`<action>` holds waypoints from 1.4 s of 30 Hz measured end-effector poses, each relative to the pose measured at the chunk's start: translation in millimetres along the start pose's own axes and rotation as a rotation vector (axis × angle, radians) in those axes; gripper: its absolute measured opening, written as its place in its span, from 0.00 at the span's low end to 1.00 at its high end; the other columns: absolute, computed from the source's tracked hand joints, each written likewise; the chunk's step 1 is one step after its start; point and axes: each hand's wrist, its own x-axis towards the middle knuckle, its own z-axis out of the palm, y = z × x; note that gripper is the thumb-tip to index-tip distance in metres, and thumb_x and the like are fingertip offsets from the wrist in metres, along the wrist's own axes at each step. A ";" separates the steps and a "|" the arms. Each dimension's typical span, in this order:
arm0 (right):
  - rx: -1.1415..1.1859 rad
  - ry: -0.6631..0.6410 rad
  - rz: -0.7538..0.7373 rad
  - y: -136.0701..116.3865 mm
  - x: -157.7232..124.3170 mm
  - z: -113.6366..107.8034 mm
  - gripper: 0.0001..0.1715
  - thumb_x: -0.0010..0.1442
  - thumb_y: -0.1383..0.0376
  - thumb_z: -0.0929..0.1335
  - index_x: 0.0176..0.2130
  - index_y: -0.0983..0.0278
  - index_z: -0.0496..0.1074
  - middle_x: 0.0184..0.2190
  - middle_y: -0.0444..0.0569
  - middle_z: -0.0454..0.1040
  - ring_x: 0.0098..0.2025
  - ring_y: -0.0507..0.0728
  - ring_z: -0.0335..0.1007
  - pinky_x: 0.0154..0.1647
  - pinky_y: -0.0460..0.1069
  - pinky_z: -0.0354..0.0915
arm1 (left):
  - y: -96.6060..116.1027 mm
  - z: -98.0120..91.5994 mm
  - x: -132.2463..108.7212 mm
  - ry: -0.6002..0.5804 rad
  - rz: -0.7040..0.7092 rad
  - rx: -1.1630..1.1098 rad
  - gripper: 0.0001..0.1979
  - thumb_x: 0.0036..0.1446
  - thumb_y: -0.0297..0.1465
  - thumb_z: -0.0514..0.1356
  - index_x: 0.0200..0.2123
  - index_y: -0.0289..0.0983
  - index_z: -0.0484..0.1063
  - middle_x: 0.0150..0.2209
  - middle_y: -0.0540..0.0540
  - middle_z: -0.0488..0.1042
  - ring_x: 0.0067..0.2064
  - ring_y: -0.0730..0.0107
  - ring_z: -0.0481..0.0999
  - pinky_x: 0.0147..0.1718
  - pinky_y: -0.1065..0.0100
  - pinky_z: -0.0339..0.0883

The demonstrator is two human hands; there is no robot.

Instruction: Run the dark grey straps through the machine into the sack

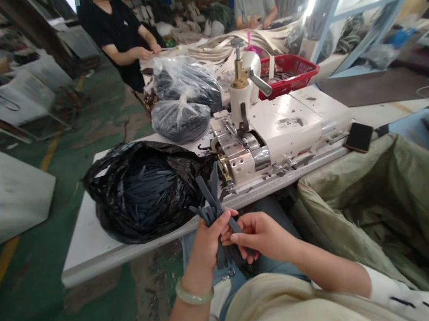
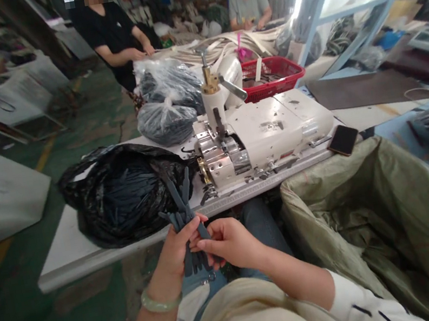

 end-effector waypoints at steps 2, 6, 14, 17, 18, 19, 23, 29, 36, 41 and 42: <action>0.104 -0.045 0.071 0.5 2.6 0.4 0.23 0.54 0.49 0.72 0.30 0.68 0.69 0.21 0.46 0.75 0.19 0.48 0.70 0.18 0.40 0.63 | 3.8 -6.2 -3.2 0.034 0.028 -0.030 0.15 0.45 0.38 0.70 0.31 0.32 0.76 0.14 0.58 0.54 0.15 0.85 0.53 0.14 0.80 0.48; 0.332 -0.132 0.240 -1.6 0.9 -9.4 0.23 0.54 0.52 0.72 0.38 0.71 0.74 0.29 0.54 0.80 0.29 0.54 0.78 0.28 0.44 0.72 | 8.8 -15.4 -4.2 0.068 0.051 -0.065 0.12 0.44 0.34 0.70 0.28 0.32 0.75 0.14 0.58 0.55 0.15 0.85 0.54 0.14 0.80 0.49; 0.563 -0.248 0.357 -5.1 5.3 -24.9 0.18 0.64 0.65 0.62 0.44 0.76 0.73 0.37 0.62 0.79 0.36 0.57 0.79 0.33 0.47 0.74 | 9.3 -13.4 -1.1 0.048 0.069 -0.019 0.12 0.45 0.34 0.70 0.28 0.31 0.75 0.15 0.57 0.57 0.15 0.85 0.55 0.14 0.79 0.49; 0.617 -0.252 0.426 -4.9 9.6 -25.8 0.23 0.68 0.63 0.57 0.44 0.76 0.73 0.35 0.60 0.79 0.34 0.55 0.78 0.32 0.45 0.73 | 9.9 -12.3 -1.5 0.044 0.078 0.005 0.12 0.45 0.34 0.69 0.28 0.31 0.75 0.14 0.57 0.56 0.16 0.84 0.55 0.14 0.79 0.50; 0.635 -0.258 0.444 -4.9 10.7 -25.8 0.23 0.68 0.62 0.57 0.43 0.76 0.73 0.33 0.59 0.79 0.33 0.55 0.78 0.31 0.45 0.73 | 9.8 -12.5 -1.5 0.041 0.082 0.014 0.12 0.45 0.35 0.69 0.28 0.31 0.75 0.14 0.57 0.56 0.16 0.84 0.55 0.14 0.79 0.50; 0.651 -0.272 0.458 -4.8 11.5 -25.7 0.23 0.68 0.61 0.57 0.43 0.76 0.73 0.31 0.57 0.78 0.31 0.54 0.77 0.30 0.45 0.72 | 9.5 -12.9 -1.5 0.041 0.087 0.023 0.12 0.45 0.35 0.69 0.28 0.31 0.75 0.14 0.57 0.56 0.16 0.83 0.55 0.14 0.79 0.50; 0.697 -0.365 0.419 -4.3 12.2 -24.4 0.16 0.62 0.61 0.68 0.43 0.73 0.72 0.23 0.44 0.70 0.22 0.48 0.69 0.25 0.42 0.70 | 8.6 -14.8 -1.8 0.043 0.090 0.041 0.12 0.46 0.35 0.69 0.28 0.31 0.75 0.14 0.57 0.57 0.16 0.83 0.56 0.14 0.79 0.50; 0.451 -0.188 0.266 0.2 9.4 -16.5 0.20 0.49 0.58 0.77 0.31 0.69 0.70 0.25 0.47 0.76 0.28 0.52 0.75 0.30 0.45 0.70 | 7.9 -12.2 -2.9 0.051 0.063 0.035 0.12 0.44 0.35 0.70 0.29 0.32 0.75 0.14 0.57 0.57 0.16 0.84 0.55 0.14 0.79 0.50; 0.204 -0.037 0.012 -11.2 20.0 -29.7 0.23 0.55 0.50 0.71 0.28 0.67 0.68 0.13 0.34 0.55 0.12 0.43 0.44 0.13 0.40 0.40 | 6.0 -20.0 0.9 -0.001 0.073 -0.004 0.14 0.48 0.34 0.68 0.36 0.32 0.76 0.16 0.58 0.56 0.16 0.84 0.54 0.15 0.79 0.48; 0.103 0.477 -0.236 -39.3 52.7 -79.4 0.24 0.53 0.48 0.70 0.24 0.64 0.64 0.11 0.32 0.48 0.13 0.43 0.39 0.13 0.42 0.35 | 17.4 -24.5 0.8 0.028 0.107 -0.050 0.13 0.48 0.33 0.68 0.36 0.32 0.77 0.16 0.58 0.54 0.16 0.85 0.52 0.14 0.80 0.46; 0.087 0.543 -0.258 -44.1 59.4 -87.6 0.23 0.53 0.48 0.70 0.24 0.64 0.64 0.11 0.32 0.49 0.13 0.43 0.39 0.13 0.42 0.35 | 19.2 -24.0 0.3 0.032 0.105 -0.049 0.12 0.48 0.33 0.68 0.35 0.32 0.77 0.16 0.58 0.54 0.16 0.85 0.52 0.14 0.80 0.46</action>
